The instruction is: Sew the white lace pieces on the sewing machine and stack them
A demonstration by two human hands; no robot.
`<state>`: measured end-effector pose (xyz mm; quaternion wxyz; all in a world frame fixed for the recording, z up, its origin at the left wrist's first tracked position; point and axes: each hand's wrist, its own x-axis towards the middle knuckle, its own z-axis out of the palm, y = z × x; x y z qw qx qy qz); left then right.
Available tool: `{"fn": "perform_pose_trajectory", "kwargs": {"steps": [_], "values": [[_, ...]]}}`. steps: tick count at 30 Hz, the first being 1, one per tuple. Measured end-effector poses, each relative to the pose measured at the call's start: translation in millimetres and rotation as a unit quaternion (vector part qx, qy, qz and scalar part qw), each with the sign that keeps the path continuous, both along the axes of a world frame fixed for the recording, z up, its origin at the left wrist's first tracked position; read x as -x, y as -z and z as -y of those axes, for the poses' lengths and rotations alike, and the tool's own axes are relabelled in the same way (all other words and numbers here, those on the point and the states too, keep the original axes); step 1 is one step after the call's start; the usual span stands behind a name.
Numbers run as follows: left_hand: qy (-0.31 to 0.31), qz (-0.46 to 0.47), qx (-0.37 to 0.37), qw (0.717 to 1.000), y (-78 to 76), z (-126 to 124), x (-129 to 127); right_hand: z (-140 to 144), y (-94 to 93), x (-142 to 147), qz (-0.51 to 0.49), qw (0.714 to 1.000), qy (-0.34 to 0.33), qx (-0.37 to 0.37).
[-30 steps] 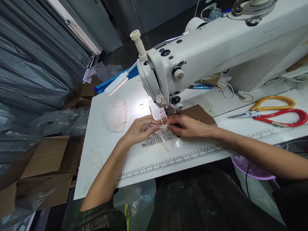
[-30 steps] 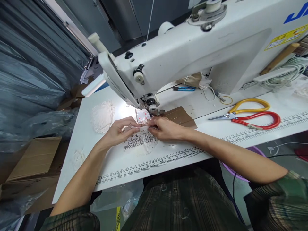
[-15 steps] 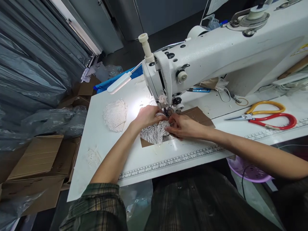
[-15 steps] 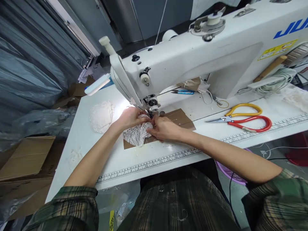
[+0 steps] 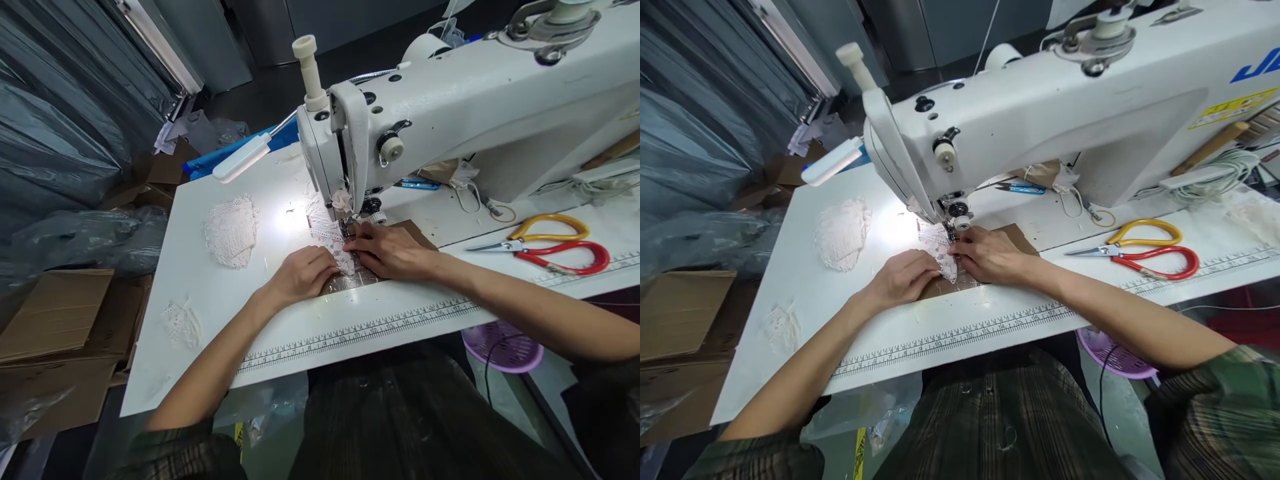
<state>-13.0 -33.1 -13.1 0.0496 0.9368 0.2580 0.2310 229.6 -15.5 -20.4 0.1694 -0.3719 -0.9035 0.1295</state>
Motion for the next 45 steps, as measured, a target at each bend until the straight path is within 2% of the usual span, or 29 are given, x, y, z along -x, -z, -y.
{"fn": "perform_pose_trajectory", "kwargs": {"steps": [4,8,13,16,18,21,26,30,32,38,45], "values": [[0.015,0.017,0.018,1.000,-0.9,-6.7,0.6,10.6,6.7,0.4,-0.051,0.999,0.015,-0.009],[0.034,0.026,-0.006,0.999,2.9,-2.3,-2.5,8.1,6.3,-6.5,-0.104,0.994,0.014,0.039],[-0.056,0.101,0.047,0.992,3.6,5.3,-8.6,14.0,-2.4,-13.4,-0.175,0.980,-0.002,0.091],[-0.091,0.138,0.060,0.984,2.3,7.7,-11.0,22.6,-2.9,-10.8,-0.131,0.989,-0.025,0.061],[-0.090,0.142,0.053,0.984,2.6,7.8,-11.3,26.4,-1.3,-7.7,-0.088,0.995,-0.051,0.023],[-0.056,0.119,0.014,0.991,4.8,6.2,-10.8,28.0,1.3,-4.7,-0.061,0.995,-0.079,-0.012],[0.003,0.040,-0.057,0.998,7.6,3.7,-10.8,21.3,2.9,-9.6,-0.101,0.990,-0.095,0.005],[0.006,0.028,-0.077,0.997,6.3,4.3,-11.5,6.0,4.1,-17.5,-0.160,0.985,-0.062,0.029],[0.006,0.024,-0.083,0.996,5.3,5.0,-11.9,-1.0,5.7,-19.0,-0.139,0.989,-0.046,0.020],[0.004,0.020,-0.096,0.995,4.2,5.7,-11.8,-4.0,11.4,-14.4,-0.059,0.996,-0.060,-0.028],[0.019,0.031,-0.113,0.993,4.8,6.4,-12.7,5.8,2.4,-4.3,0.019,0.999,-0.011,-0.029]]}}
